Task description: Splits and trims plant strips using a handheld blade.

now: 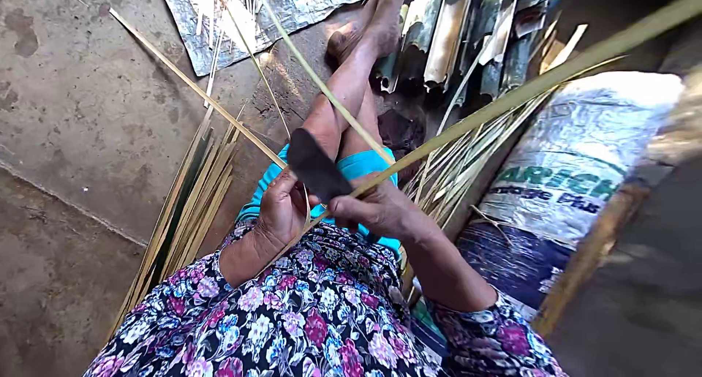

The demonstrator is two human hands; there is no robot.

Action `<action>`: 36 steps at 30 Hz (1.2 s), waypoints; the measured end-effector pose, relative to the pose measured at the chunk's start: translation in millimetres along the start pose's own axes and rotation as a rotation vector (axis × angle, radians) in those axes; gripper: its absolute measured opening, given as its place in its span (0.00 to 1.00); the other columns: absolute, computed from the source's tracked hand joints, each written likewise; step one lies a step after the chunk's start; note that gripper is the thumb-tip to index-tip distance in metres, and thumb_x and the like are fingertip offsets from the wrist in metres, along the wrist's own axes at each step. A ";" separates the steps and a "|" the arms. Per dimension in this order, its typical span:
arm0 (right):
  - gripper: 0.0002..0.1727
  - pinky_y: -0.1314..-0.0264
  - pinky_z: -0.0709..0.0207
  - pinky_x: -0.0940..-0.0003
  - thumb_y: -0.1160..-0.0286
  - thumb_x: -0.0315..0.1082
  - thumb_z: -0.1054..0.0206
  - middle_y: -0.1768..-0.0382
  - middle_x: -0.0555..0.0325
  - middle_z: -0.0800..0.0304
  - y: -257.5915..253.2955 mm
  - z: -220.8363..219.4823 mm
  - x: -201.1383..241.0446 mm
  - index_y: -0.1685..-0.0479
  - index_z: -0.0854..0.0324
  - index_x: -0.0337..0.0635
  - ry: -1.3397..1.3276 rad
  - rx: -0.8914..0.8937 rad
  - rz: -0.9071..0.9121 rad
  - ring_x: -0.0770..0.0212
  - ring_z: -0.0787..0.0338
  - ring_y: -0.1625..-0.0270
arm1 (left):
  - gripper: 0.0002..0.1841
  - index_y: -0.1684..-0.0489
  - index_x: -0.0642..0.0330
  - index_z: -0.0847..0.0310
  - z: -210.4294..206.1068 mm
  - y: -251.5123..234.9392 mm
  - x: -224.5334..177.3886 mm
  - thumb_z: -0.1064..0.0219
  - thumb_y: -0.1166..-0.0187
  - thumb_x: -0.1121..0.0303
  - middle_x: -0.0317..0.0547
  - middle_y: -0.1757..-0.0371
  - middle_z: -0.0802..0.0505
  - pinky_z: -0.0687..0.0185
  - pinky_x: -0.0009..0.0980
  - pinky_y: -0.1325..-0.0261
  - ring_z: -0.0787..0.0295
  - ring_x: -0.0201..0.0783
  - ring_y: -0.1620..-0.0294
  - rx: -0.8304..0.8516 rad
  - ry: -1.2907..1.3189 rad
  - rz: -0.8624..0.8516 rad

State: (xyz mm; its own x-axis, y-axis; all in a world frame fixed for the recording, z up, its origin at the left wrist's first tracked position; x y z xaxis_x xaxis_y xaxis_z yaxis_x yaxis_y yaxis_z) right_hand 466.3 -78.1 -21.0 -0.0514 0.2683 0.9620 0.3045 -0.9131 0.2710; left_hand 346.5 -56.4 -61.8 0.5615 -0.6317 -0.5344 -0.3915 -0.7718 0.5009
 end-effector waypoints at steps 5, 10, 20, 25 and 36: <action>0.19 0.78 0.28 0.89 0.22 0.51 0.30 0.82 0.78 0.18 -3.7 -33.5 3.7 0.73 0.13 0.46 0.068 0.117 0.162 0.87 0.23 0.80 | 0.23 0.64 0.46 0.22 -4.6 0.1 -4.6 0.63 0.04 0.56 0.28 0.79 0.19 0.13 0.27 0.53 0.18 0.25 0.75 0.270 -0.032 -0.016; 0.28 0.75 0.32 0.81 0.15 0.56 0.40 0.83 0.66 0.22 23.7 -46.3 19.6 0.75 0.16 0.41 0.343 0.165 0.397 0.78 0.24 0.78 | 0.26 0.74 0.43 0.29 26.0 -38.6 -38.3 0.67 0.04 0.52 0.22 0.89 0.29 0.24 0.20 0.73 0.32 0.22 0.88 -0.048 0.066 -0.157; 0.17 0.71 0.18 0.86 0.15 0.55 0.37 0.76 0.79 0.13 30.9 17.5 27.1 0.64 0.14 0.56 0.183 -0.058 0.395 0.85 0.16 0.74 | 0.42 0.64 0.43 0.13 -12.0 -17.8 -40.8 0.78 0.13 0.33 0.32 0.64 0.07 0.09 0.31 0.56 0.08 0.29 0.61 0.400 -0.190 -0.008; 0.15 0.79 0.19 0.84 0.18 0.56 0.36 0.78 0.79 0.10 28.2 44.6 21.1 0.67 0.12 0.63 0.087 -0.198 0.132 0.81 0.15 0.81 | 0.31 0.77 0.50 0.16 -5.1 19.3 -1.5 0.64 0.07 0.52 0.41 0.49 0.05 0.17 0.37 0.35 0.10 0.37 0.41 0.400 -0.125 0.214; 0.09 0.78 0.21 0.88 0.18 0.45 0.35 0.80 0.79 0.13 0.7 -41.9 13.7 0.63 0.16 0.53 -0.189 0.298 0.042 0.83 0.16 0.80 | 0.27 0.49 0.62 0.18 1.3 46.8 3.1 0.67 0.10 0.60 0.47 0.61 0.07 0.11 0.28 0.64 0.08 0.34 0.64 0.031 0.034 0.116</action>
State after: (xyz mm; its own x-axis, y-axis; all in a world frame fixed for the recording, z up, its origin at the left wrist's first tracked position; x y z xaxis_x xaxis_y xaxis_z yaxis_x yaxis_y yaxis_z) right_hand 426.0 -88.0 -6.2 0.1357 0.3098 0.9411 0.5681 -0.8025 0.1823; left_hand 329.0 -94.6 -40.9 0.5356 -0.7145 -0.4502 -0.4774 -0.6959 0.5365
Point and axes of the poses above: each hand's wrist, its own y-axis away from the middle knuckle, its own z-axis out of the back of the hand, x = y × z, the point moved 7 cm from there along -y, towards the middle knuckle
